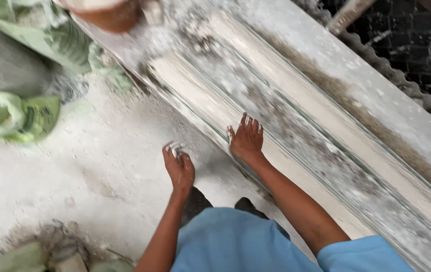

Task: The person scoops white powder from a bowl using a small scoop and sprinkles it onto a long, ribbed surface covered with fibers. They then use their hands to spread and rub the powder into the surface, repeating the process along the length of the object.

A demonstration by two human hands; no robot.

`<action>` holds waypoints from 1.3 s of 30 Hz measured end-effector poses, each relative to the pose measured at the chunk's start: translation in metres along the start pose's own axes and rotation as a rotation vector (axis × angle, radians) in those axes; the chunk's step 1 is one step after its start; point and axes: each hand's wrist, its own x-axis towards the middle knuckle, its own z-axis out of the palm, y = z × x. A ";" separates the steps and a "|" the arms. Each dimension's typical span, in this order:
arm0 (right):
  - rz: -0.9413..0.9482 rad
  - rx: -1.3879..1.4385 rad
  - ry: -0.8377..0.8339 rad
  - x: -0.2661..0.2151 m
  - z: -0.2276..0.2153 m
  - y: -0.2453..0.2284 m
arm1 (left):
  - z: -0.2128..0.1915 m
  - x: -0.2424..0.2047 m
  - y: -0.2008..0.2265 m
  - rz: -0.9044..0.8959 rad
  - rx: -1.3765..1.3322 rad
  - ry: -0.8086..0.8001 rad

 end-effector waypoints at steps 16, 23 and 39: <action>0.035 -0.064 0.057 -0.360 0.027 0.417 | 0.127 -0.460 0.109 0.090 0.107 0.078; 0.046 -0.110 0.095 -0.507 0.037 0.589 | 0.170 -0.692 0.119 0.097 0.146 0.130; 0.129 -0.110 0.127 -0.840 0.064 0.981 | 0.321 -1.079 0.183 0.032 0.171 -0.066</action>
